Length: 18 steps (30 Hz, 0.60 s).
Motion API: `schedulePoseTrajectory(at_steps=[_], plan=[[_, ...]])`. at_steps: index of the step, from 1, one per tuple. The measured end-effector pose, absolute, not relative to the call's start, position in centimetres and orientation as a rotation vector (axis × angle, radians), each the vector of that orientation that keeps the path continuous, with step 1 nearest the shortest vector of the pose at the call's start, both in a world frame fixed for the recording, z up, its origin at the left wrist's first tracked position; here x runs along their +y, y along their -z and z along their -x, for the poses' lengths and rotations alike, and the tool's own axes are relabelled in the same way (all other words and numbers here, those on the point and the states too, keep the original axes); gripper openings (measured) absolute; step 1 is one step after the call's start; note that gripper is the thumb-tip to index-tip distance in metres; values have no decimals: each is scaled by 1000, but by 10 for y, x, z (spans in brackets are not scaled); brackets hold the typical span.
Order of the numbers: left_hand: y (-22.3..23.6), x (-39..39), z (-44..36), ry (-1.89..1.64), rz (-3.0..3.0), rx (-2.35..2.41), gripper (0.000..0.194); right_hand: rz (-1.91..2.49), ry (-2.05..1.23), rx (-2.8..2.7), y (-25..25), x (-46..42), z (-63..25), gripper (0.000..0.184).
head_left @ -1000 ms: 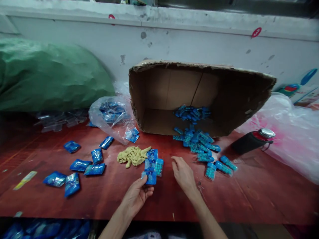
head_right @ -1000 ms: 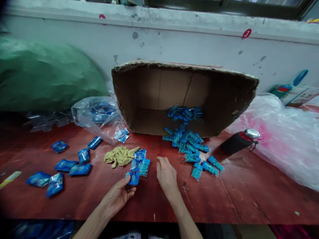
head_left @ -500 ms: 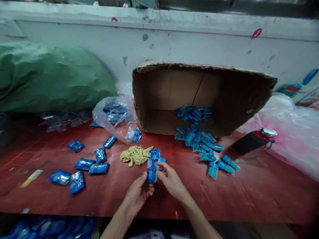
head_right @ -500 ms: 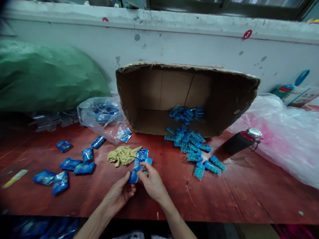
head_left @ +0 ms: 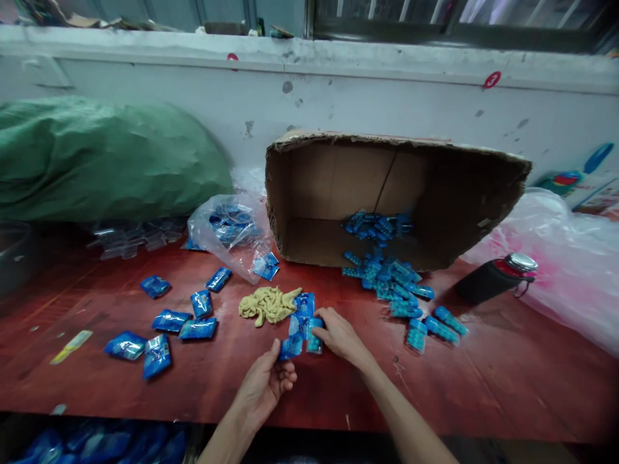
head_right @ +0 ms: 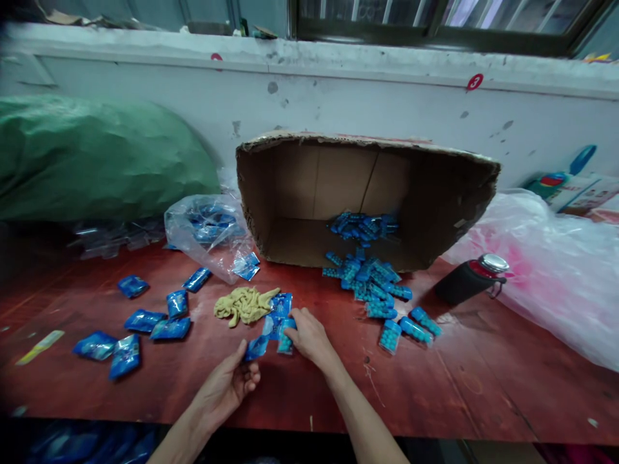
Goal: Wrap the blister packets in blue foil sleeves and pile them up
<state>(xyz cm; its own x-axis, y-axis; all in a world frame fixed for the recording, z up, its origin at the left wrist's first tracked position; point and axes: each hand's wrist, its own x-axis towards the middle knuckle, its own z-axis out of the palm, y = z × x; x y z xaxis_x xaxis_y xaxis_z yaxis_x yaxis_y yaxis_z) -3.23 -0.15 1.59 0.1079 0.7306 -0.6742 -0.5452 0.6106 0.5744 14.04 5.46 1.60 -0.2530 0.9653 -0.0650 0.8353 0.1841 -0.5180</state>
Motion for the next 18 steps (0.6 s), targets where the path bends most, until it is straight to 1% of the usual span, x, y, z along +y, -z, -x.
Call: schedulePoseTrajectory(at_steps=[3, 5, 7, 10, 12, 14, 17, 18], plan=[[-11, -1, 34, -985, -247, 1149, 21, 1732, -688, -2137, -14, 47, -143, 16], [-8, -1, 35, -1008, -282, 1163, 20, 1739, -690, -2112, -15, 41, -143, 17], [-7, -2, 36, -1018, -315, 1175, 21, 1717, -684, -2093, -18, 34, -142, 25], [-7, -1, 36, -1015, -333, 1190, 22, 1651, -700, -2116, -23, 26, -137, 44], [-7, -1, 36, -1015, -334, 1186, 23, 1626, -773, -2097, -22, 25, -135, 48], [-6, 0, 36, -1023, -334, 1177, 23, 1622, -895, -1925, -16, 27, -135, 42], [-3, 0, 36, -1046, -325, 1161, 24, 1556, -1119, -1517, -4, 33, -140, 21], [-2, 0, 36, -1054, -320, 1153, 25, 1531, -1180, -1415, -1, 35, -141, 17]])
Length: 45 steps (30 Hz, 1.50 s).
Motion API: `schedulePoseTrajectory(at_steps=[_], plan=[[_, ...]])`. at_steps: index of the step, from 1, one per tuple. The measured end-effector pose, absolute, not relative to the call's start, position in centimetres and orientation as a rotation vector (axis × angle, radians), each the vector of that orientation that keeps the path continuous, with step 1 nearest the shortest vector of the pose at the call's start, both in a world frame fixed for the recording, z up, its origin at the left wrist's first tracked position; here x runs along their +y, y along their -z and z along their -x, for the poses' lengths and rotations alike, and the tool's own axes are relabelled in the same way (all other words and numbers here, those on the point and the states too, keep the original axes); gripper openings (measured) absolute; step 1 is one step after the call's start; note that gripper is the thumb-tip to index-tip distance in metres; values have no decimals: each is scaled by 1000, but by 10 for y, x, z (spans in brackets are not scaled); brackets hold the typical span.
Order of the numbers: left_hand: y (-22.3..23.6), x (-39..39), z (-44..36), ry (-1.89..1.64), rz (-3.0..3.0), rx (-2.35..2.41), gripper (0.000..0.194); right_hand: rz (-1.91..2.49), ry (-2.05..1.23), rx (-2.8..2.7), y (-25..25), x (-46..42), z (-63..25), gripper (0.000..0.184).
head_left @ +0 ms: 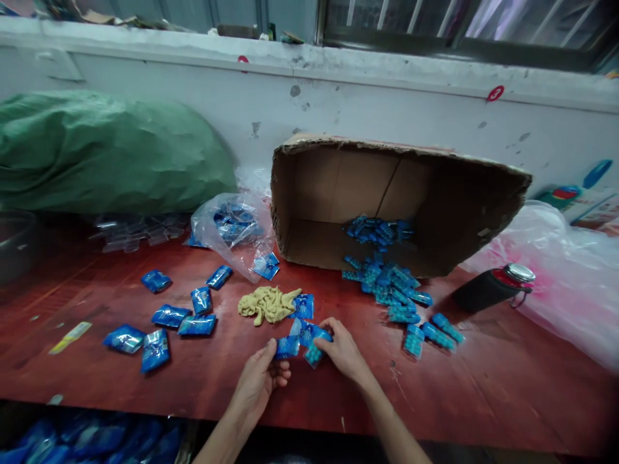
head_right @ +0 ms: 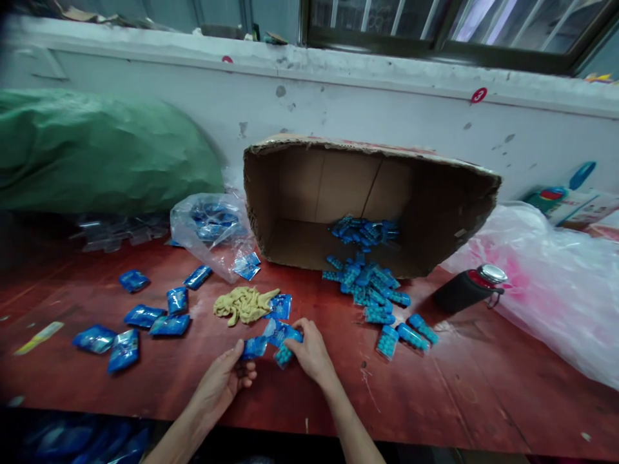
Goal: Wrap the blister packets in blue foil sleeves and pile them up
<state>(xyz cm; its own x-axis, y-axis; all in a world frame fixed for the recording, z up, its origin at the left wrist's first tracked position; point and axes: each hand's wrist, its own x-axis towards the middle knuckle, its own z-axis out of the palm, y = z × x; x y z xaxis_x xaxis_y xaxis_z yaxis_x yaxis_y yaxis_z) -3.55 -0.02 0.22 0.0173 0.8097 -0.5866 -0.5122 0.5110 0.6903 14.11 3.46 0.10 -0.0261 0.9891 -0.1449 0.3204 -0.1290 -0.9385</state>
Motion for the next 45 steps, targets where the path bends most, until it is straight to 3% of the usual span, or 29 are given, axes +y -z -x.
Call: schedulePoseTrajectory(at_steps=[8, 24, 30, 34, 42, 45], plan=[[-3, 0, 30, -1092, -345, 1140, 29, 1284, -1412, -926, -25, 22, -134, 38], [4, 0, 30, -1230, -605, 1300, 36, 1311, -1453, -885, -20, 17, -126, 25], [-1, 2, 26, -1213, -506, 1239, 34, 1352, -1292, -977, -12, 3, -113, 22], [-8, 3, 19, -1193, -324, 1153, 29, 1341, -1219, -954, -1, -7, -101, 23], [-6, 8, 27, -1125, -235, 1050, 20, 1151, -1470, -821, -6, -14, -99, 36], [-8, 8, 23, -1151, -157, 1078, 19, 1196, -1423, -779, -2, -17, -96, 38]])
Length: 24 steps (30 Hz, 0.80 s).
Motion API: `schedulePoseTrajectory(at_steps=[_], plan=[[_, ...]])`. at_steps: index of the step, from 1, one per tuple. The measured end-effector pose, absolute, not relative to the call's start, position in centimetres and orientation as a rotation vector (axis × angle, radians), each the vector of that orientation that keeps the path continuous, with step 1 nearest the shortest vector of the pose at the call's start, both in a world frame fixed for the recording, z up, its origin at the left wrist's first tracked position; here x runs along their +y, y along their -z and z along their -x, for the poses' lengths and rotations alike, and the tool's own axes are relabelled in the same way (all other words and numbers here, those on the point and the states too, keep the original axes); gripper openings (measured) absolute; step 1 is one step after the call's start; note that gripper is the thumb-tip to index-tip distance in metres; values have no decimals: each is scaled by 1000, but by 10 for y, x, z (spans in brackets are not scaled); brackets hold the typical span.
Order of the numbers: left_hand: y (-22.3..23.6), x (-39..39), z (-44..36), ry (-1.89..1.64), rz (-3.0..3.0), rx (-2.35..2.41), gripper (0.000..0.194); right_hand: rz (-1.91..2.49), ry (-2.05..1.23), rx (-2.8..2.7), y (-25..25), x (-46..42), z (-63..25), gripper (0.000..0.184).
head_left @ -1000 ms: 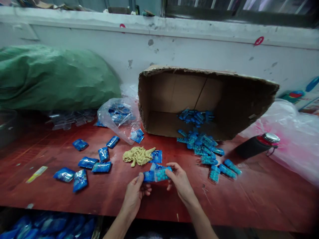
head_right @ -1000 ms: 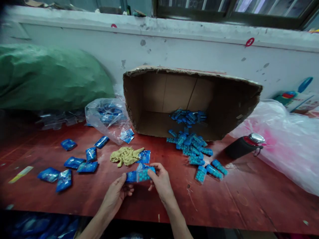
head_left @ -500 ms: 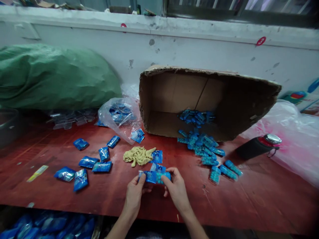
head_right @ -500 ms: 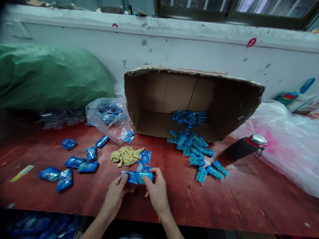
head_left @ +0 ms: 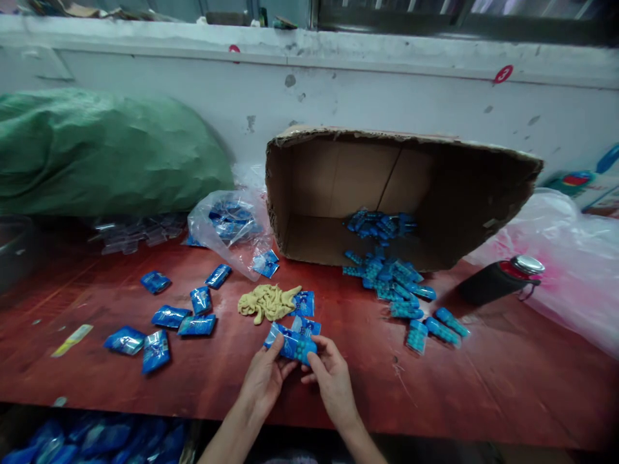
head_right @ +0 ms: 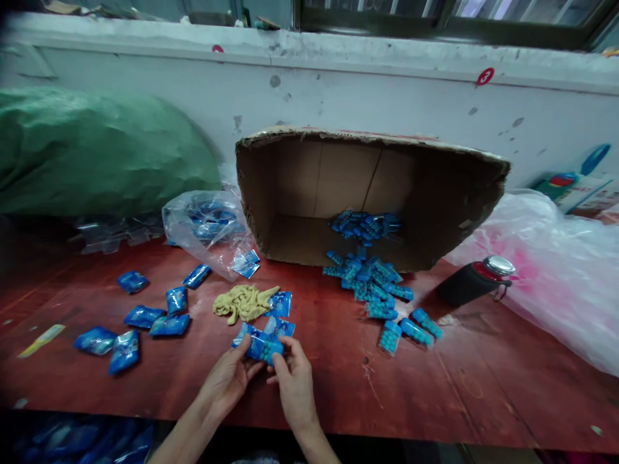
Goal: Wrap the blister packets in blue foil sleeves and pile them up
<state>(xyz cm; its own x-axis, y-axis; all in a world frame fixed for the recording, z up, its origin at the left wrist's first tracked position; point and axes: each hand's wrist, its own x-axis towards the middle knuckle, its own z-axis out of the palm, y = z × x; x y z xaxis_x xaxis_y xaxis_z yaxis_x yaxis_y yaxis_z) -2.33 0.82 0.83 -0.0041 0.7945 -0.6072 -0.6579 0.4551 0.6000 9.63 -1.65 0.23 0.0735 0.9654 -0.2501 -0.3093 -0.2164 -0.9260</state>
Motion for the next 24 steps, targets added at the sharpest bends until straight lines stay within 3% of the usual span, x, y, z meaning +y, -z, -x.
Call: schedulePoseTrajectory(at_steps=[5, 11, 17, 20, 24], plan=[[-10, 4, 11, -1219, -266, 1119, 23, 1215, -1384, -683, 3, -19, -89, 41], [-29, 7, 12, -1157, -321, 1075, 26, 1265, -1310, -793, 2, -19, -86, 26], [-32, 14, 27, -960, -275, 979, 14, 1172, -1001, -1187, -14, -20, -96, 13], [-23, 15, 32, -939, -261, 865, 9, 1075, -1075, -1185, -19, -16, -101, 26], [-18, 14, 34, -885, -285, 760, 17, 909, -1383, -1087, -13, -11, -104, 62]])
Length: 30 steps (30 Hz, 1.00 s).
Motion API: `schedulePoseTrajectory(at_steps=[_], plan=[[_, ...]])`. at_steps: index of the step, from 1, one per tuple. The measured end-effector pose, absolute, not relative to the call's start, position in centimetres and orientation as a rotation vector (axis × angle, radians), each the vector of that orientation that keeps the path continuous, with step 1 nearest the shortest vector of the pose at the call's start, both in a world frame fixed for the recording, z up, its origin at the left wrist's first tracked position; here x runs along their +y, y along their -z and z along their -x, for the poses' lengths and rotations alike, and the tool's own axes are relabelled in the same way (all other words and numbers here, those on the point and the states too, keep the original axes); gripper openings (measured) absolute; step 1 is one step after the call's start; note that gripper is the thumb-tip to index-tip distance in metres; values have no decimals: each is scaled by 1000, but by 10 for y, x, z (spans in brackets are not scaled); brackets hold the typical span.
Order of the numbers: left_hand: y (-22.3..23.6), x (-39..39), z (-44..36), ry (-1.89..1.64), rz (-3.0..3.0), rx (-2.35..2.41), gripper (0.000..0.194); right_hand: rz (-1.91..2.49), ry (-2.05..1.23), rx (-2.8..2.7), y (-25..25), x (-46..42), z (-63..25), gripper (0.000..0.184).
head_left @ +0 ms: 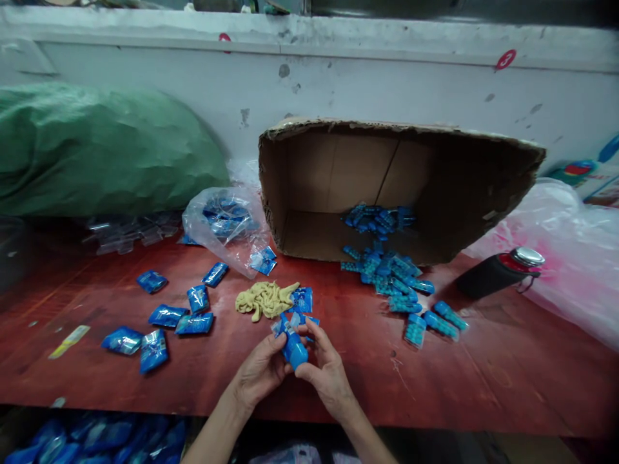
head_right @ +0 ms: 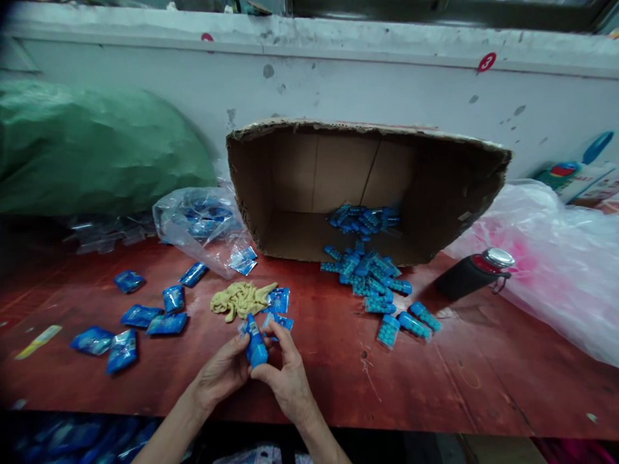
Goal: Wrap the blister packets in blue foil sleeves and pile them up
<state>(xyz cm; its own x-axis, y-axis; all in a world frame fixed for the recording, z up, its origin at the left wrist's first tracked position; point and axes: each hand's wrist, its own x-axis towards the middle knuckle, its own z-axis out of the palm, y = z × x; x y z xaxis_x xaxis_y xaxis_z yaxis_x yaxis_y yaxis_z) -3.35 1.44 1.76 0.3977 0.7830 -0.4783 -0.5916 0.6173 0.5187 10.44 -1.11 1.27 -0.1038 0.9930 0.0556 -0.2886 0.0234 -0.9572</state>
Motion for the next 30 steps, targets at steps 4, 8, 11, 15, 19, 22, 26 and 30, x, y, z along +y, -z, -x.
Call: schedulePoseTrajectory(at_steps=[4, 8, 11, 15, 19, 22, 26, 30], plan=[[-23, 15, 33, -840, -298, 716, 25, 867, -1552, -1091, -13, -11, -108, 79], [-29, 14, 33, -809, -311, 700, 24, 920, -1618, -1119, -21, -9, -112, 85], [-30, 13, 31, -792, -310, 681, 22, 904, -1682, -1082, -24, -6, -114, 88], [-28, 10, 28, -797, -302, 674, 21, 866, -1727, -1038, -23, -3, -117, 89], [-28, 9, 26, -788, -288, 688, 22, 778, -1818, -980, -21, -2, -119, 87], [-28, 8, 24, -785, -301, 722, 23, 772, -1834, -992, -22, -1, -120, 87], [-25, 5, 18, -835, -312, 778, 21, 826, -1779, -1051, -24, 0, -121, 88], [-29, 3, 14, -877, -321, 816, 21, 864, -1760, -1012, -23, 0, -122, 83]])
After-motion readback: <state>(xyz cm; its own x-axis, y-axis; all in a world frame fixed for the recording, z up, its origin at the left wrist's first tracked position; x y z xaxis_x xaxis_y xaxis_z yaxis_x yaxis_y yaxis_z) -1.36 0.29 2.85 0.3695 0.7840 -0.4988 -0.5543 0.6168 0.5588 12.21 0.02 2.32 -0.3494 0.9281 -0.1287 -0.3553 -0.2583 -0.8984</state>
